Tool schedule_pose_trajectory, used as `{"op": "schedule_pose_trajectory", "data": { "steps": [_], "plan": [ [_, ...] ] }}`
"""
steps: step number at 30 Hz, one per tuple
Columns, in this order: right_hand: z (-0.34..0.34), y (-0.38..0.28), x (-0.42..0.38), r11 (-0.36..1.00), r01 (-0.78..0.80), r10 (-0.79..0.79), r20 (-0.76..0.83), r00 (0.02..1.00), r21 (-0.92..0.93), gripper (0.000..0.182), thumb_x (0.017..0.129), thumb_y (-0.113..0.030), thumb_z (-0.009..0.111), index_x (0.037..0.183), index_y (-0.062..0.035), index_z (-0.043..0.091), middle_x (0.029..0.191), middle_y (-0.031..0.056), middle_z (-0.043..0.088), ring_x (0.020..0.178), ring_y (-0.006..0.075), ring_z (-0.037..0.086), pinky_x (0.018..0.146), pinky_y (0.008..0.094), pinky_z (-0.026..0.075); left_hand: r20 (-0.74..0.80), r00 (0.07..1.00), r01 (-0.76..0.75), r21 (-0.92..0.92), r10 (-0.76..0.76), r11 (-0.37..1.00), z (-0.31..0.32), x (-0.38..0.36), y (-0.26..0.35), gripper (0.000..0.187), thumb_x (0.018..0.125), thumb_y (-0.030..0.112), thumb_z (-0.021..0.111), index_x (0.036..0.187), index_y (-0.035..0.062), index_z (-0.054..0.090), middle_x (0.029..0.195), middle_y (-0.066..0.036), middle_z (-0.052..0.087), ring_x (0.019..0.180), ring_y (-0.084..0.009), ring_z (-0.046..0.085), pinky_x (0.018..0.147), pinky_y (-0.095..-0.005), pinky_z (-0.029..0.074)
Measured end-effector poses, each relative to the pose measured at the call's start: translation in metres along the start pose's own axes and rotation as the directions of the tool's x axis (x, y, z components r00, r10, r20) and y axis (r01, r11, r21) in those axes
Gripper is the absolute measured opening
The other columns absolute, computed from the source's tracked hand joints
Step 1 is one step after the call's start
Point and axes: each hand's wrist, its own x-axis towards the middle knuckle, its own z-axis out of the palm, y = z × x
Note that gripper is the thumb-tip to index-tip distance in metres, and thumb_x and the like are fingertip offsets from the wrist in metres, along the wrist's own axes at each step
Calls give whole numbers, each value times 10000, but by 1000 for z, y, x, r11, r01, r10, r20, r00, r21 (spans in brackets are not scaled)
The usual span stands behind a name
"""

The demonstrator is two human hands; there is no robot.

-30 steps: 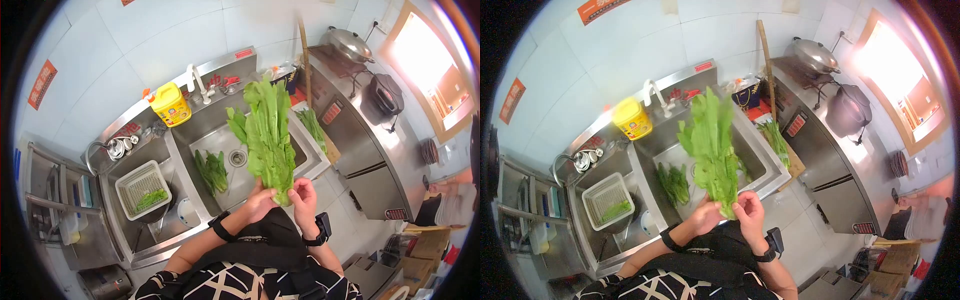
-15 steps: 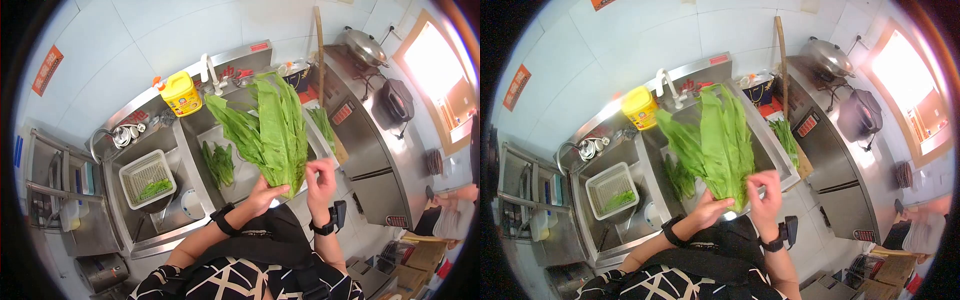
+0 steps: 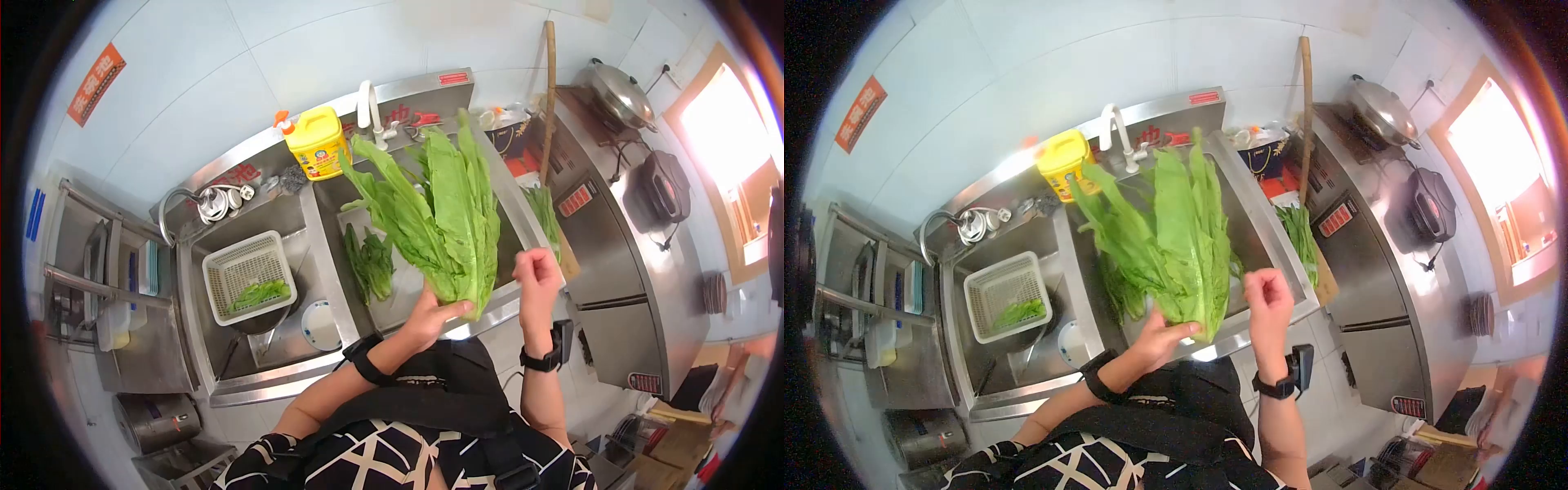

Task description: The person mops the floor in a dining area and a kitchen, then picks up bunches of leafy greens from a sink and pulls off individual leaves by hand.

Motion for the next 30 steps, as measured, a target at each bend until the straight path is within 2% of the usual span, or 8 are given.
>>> {"op": "schedule_pose_trajectory", "data": {
  "steps": [4,6,10,15,18,22,27,30],
  "plan": [
    [7,1,-26,998,-44,50,158,986,-43,87,790,-52,571,816,-66,490,715,-31,414,643,44,396,539,182,329,-5,1000,-29,-74,28,997,1,0,6,704,720,-65,526,1306,94,171,1232,-93,389,1137,-237,406,943,-376,341],
    [8,11,-33,953,115,-28,297,954,-279,174,746,-31,611,859,-58,481,734,-27,402,654,45,408,544,178,336,29,999,-18,-98,21,995,1,0,5,774,686,-106,477,1313,158,108,1254,-78,347,1150,-213,387,906,-344,366],
    [14,12,-37,983,-67,106,233,967,-169,228,713,-6,634,873,-42,475,754,-18,398,675,52,431,559,184,364,-67,998,4,-116,-12,993,-5,5,-8,688,694,-72,471,1297,80,177,1221,-102,400,1125,-246,423,924,-404,369],
    [16,18,-34,984,64,-23,246,969,-163,217,677,-23,662,820,-23,499,732,20,424,634,96,430,563,214,379,20,999,-41,-50,42,998,-17,8,-11,564,704,-18,469,1242,-15,301,1178,-121,473,1084,-246,474,929,-403,375],
    [12,16,-35,953,123,-20,347,938,-277,185,714,37,593,850,-29,486,776,7,417,695,70,452,618,206,412,38,998,-44,-17,45,999,-13,2,-1,543,704,15,472,1230,-10,339,1195,-131,466,1101,-248,463,940,-418,364],
    [18,16,-44,919,252,-168,279,945,-302,173,681,32,587,817,-21,495,810,41,456,684,119,462,626,227,409,17,997,-75,-108,77,991,-13,4,-4,551,694,38,485,1227,5,350,1192,-123,470,1101,-248,464,938,-442,358],
    [22,24,-54,985,48,-55,39,998,168,161,791,16,475,943,-21,441,897,34,475,783,109,475,710,223,402,6,1000,-1,-382,3,924,-12,6,-2,529,719,73,494,1228,39,356,1177,-94,484,1082,-246,475,929,-448,363],
    [22,24,-59,991,69,-74,39,996,118,189,849,-46,440,1035,-15,437,957,45,512,852,127,499,764,256,405,-53,998,9,-316,-27,949,3,4,7,491,763,101,493,1230,37,356,1184,-104,482,1080,-256,477,924,-456,367]
  ]
}}
